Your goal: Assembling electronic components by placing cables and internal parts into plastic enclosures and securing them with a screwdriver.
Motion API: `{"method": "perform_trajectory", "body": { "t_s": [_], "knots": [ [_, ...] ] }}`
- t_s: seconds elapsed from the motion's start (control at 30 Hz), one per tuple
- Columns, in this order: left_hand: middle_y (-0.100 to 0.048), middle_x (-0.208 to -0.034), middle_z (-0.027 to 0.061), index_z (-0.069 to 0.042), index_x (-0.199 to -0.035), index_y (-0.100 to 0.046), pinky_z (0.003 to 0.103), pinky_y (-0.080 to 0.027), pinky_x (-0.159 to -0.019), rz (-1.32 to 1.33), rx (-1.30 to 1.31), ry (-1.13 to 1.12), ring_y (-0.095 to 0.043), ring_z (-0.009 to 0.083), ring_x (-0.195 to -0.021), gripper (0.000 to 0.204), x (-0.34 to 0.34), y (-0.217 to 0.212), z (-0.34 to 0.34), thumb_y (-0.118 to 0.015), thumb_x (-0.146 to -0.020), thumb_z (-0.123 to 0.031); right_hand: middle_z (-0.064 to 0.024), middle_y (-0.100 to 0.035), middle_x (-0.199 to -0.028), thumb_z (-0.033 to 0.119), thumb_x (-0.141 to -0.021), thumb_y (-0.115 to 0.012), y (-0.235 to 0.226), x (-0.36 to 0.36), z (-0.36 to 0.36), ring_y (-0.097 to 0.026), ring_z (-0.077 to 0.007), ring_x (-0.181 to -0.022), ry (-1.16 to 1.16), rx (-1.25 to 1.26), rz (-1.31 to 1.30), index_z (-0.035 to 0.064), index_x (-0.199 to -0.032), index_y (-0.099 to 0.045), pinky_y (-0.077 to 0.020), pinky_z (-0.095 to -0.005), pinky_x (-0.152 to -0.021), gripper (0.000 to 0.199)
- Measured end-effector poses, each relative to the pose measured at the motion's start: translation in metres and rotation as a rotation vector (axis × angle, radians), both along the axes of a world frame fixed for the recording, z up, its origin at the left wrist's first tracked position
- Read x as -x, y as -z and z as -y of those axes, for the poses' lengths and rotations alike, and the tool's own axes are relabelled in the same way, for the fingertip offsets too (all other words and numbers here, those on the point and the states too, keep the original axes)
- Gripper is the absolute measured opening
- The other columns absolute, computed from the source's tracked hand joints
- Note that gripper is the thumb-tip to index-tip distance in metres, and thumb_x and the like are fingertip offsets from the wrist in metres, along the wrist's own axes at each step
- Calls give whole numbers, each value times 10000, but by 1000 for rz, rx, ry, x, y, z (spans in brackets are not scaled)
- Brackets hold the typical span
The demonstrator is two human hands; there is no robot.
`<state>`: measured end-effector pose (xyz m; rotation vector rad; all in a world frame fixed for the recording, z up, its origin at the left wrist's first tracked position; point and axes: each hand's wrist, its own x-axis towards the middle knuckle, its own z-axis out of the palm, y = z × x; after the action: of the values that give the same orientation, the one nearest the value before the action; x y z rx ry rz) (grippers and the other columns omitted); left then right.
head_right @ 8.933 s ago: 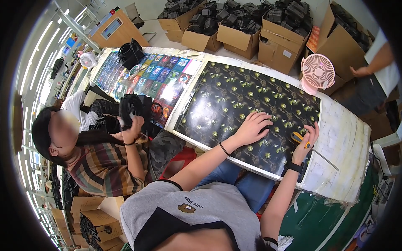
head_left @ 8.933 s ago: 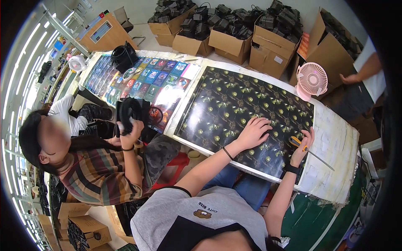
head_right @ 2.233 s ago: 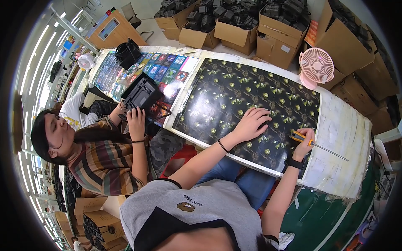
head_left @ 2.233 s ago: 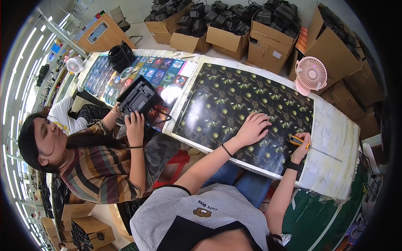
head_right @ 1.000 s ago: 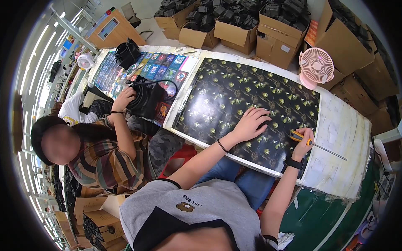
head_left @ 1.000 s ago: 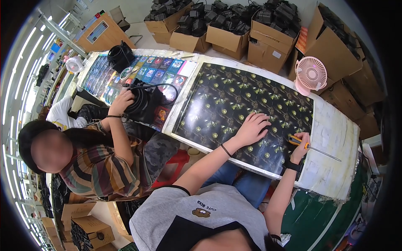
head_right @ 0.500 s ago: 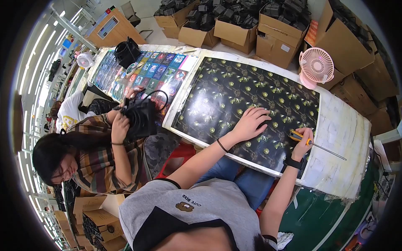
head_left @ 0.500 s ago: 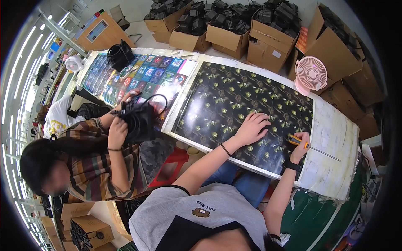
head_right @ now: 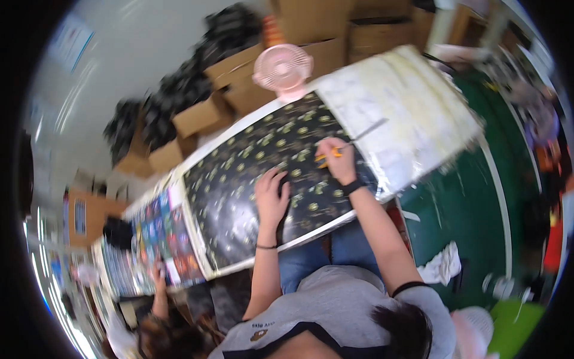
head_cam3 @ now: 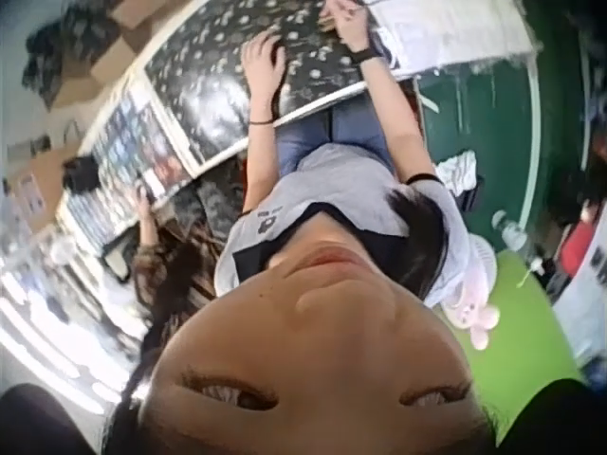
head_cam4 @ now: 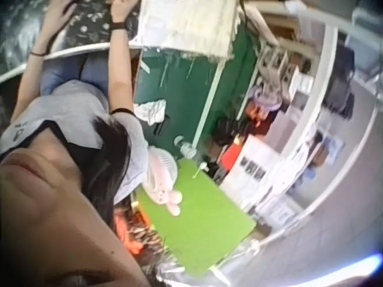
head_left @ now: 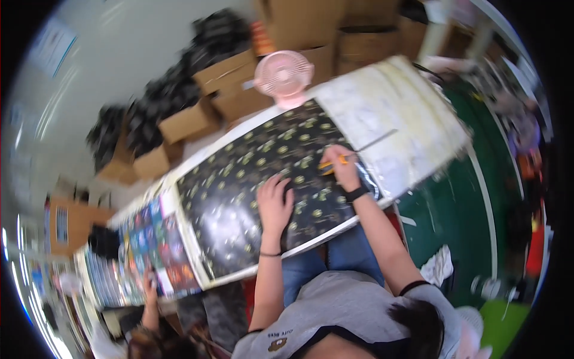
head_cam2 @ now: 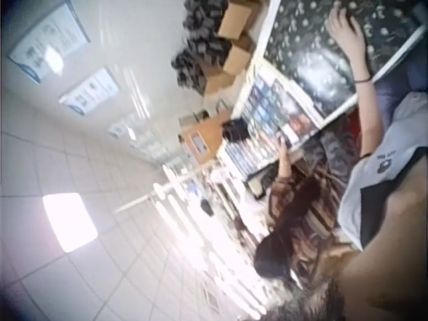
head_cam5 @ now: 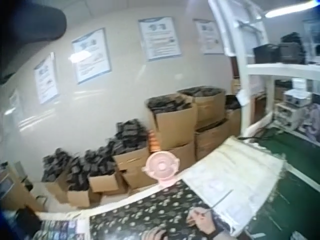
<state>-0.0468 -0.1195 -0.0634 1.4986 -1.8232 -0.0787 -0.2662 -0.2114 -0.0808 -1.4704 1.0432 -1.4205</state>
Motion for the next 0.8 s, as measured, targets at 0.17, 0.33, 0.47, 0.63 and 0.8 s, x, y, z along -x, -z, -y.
{"method": "perform_trajectory", "body": {
  "t_s": [0.17, 0.33, 0.47, 0.63, 0.8],
  "knots": [
    [-591, -1293, 82, -106, -1164, -639, 458, -322, -1102, 50, -90, -159, -495, 300, -1267, 286, -22, 2, -27, -640, -885, -169, -69, -651, -678, 161, -937, -605, -6, -46, 2, -620, -151, -636, -37, 38, 56, -27, -757, -640, -467, -296, -606, 263],
    [-582, -1307, 91, -103, -1179, -635, 462, -311, -1111, 64, -97, -248, -490, 302, -1276, 288, -37, 8, -44, -635, -898, -169, -67, -637, -652, 187, -951, -605, -12, -71, 2, -606, -146, -610, -138, 10, 47, -22, -739, -635, -449, -293, -582, 300],
    [-581, -1312, 85, -107, -1186, -634, 464, -308, -1113, 75, -121, -194, -488, 302, -1278, 292, -33, 7, -40, -631, -904, -182, -54, -625, -649, 188, -961, -598, -12, -61, -1, -598, -139, -602, -81, 39, 47, -5, -707, -633, -443, -285, -575, 321],
    [-613, -1258, 70, -114, -1138, -667, 443, -339, -1073, 33, -128, -129, -530, 299, -1210, 248, -18, 4, -23, -629, -901, -178, -47, -662, -718, 172, -951, -608, -6, -39, -4, -618, -124, -643, 158, 58, 105, 17, -817, -653, -458, -275, -596, 210],
    [-609, -1270, 88, -80, -1158, -656, 443, -343, -1068, 105, -145, -140, -530, 312, -1200, 249, -22, 5, -25, -599, -929, -159, -4, -618, -737, 197, -968, -615, 0, -41, 8, -543, -89, -658, 330, -39, 221, 56, -1013, -691, -425, -260, -599, 167]
  ]
}}
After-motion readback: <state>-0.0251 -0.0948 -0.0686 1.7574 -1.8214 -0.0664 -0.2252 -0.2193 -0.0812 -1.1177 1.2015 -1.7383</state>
